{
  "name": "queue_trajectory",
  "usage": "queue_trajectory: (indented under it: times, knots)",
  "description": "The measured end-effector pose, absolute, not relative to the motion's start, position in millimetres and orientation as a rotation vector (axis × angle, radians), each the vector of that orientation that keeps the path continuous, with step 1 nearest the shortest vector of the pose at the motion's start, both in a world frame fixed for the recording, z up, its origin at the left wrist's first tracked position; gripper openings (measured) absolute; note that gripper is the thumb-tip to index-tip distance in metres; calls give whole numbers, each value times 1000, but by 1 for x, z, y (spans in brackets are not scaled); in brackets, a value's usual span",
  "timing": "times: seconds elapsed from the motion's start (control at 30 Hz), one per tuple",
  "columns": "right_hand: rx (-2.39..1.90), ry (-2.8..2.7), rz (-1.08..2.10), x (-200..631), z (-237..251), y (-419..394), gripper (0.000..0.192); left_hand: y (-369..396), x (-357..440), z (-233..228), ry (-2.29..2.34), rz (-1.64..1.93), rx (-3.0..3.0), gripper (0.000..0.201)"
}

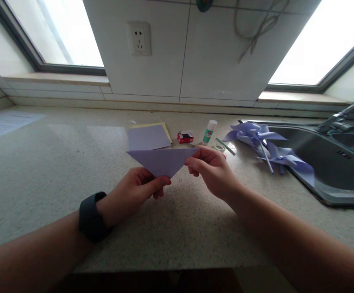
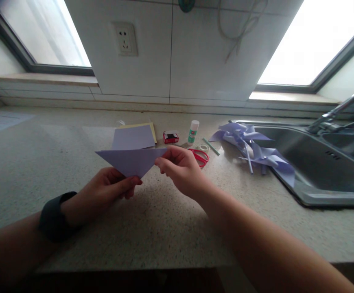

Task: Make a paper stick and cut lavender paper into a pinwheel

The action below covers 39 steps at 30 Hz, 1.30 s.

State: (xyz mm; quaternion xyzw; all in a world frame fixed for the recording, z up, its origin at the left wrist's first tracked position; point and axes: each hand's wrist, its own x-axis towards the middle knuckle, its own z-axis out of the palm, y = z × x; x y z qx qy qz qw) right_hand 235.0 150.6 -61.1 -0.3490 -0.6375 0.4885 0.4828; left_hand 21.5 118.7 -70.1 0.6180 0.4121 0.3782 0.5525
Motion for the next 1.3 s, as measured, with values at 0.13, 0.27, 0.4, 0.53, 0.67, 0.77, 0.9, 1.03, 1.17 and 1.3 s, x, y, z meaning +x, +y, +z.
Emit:
queue_trajectory:
  times: [0.13,0.27,0.4,0.53,0.67,0.77,0.9,1.03,1.17,1.3]
  knots:
    - [-781,-1357,1188,244,-61,159,21,117,22,-69,997,902,1453,24]
    - [-806,-1435,1243,249,-62,159,19,117,22,-73,1011,951,1418,25]
    - [-820,-1779,1423,234,-61,147,27,118,20,-75,985,958,1440,26]
    - [-515,-2013,1464,221,-61,140,20,119,18,-76,925,942,1501,27]
    - [-675,-1946,1366,226,-64,143,21,119,18,-77,904,909,1526,25]
    - [-727,-1949,1314,230,-67,145,29,118,18,-75,892,893,1543,24]
    - [-728,-1915,1248,233,-67,147,32,118,19,-71,925,875,1572,24]
    - [-759,-1875,1201,237,-65,147,35,118,17,-72,931,858,1578,24]
    - [-805,-1816,1137,244,-60,149,38,118,16,-73,938,872,1539,20]
    - [-812,-1779,1051,249,-56,149,36,117,17,-72,930,881,1525,20]
